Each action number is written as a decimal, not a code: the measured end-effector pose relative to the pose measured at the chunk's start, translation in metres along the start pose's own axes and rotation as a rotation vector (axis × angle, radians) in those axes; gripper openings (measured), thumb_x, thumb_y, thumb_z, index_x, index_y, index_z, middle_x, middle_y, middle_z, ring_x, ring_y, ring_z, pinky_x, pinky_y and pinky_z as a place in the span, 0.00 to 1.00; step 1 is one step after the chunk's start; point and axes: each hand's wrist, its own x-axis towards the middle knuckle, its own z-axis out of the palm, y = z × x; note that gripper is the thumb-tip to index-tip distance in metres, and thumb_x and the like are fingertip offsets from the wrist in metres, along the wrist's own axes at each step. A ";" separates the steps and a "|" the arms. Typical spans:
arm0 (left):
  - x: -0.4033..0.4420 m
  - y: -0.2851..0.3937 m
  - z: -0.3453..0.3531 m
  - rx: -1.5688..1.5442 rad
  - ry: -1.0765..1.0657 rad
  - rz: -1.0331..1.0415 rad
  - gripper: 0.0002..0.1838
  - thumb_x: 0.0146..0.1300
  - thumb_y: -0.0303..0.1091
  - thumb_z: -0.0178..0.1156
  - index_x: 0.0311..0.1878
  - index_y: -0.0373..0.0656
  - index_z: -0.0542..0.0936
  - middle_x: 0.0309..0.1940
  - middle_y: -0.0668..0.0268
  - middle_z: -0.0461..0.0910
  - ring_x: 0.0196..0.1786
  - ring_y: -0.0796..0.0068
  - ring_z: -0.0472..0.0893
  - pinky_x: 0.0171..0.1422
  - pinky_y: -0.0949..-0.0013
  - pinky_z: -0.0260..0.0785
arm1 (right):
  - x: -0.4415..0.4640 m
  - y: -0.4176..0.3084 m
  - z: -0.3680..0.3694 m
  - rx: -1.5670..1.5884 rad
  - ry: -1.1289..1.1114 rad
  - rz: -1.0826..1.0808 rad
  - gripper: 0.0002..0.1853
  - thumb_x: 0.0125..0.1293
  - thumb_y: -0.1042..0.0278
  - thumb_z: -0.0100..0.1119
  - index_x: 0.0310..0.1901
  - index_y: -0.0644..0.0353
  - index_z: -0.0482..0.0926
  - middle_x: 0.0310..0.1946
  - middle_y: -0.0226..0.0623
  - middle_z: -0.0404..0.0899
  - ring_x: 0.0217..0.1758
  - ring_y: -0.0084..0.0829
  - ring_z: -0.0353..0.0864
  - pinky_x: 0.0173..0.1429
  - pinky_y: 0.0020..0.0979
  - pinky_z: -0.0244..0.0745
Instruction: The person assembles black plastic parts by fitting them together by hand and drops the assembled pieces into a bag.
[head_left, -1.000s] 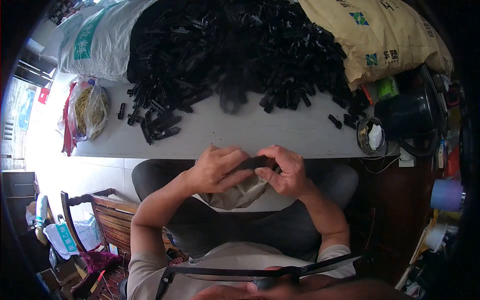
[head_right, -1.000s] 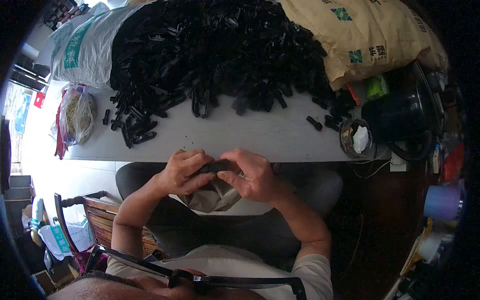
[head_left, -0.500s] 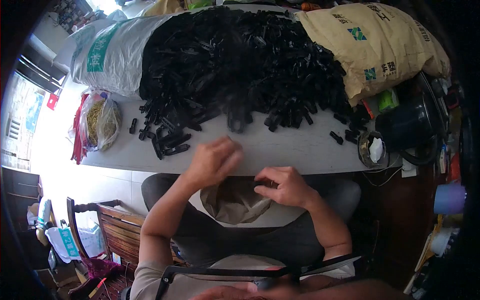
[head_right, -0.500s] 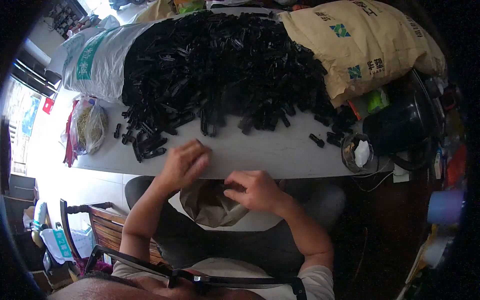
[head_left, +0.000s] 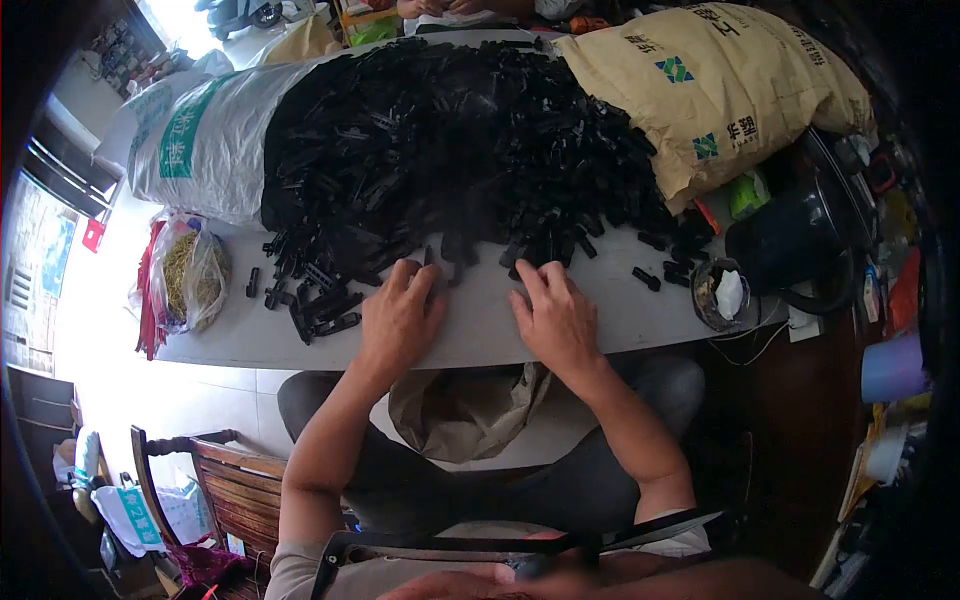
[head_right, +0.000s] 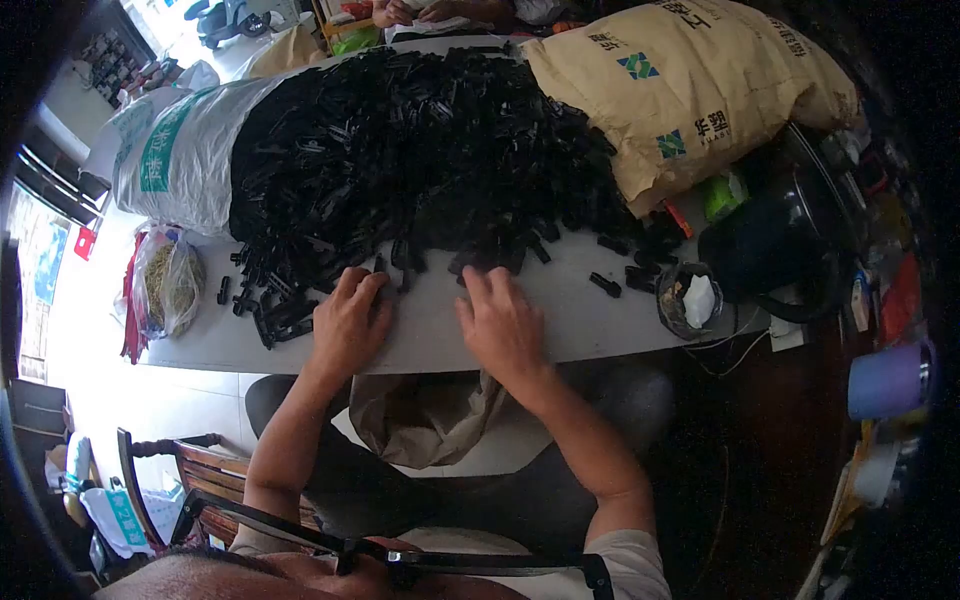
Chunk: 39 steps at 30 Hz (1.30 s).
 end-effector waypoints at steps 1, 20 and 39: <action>-0.003 -0.001 0.001 0.004 0.016 0.017 0.18 0.68 0.34 0.66 0.60 0.44 0.80 0.54 0.57 0.80 0.52 0.50 0.86 0.54 0.51 0.80 | -0.003 0.000 0.000 0.003 0.041 -0.028 0.20 0.69 0.67 0.70 0.61 0.59 0.83 0.47 0.41 0.81 0.47 0.47 0.87 0.47 0.47 0.84; -0.018 -0.007 -0.004 0.087 -0.008 0.076 0.18 0.65 0.28 0.63 0.59 0.39 0.80 0.46 0.55 0.78 0.51 0.49 0.82 0.53 0.51 0.78 | -0.021 0.012 -0.007 0.071 0.065 -0.203 0.20 0.65 0.79 0.65 0.58 0.56 0.87 0.50 0.38 0.81 0.50 0.41 0.87 0.45 0.42 0.86; -0.031 0.015 0.000 -0.820 -0.175 -0.133 0.15 0.80 0.29 0.50 0.64 0.38 0.74 0.35 0.71 0.73 0.38 0.80 0.72 0.45 0.69 0.69 | -0.031 -0.013 -0.028 0.459 -0.003 0.133 0.09 0.72 0.70 0.67 0.50 0.60 0.88 0.34 0.43 0.89 0.37 0.36 0.91 0.44 0.35 0.85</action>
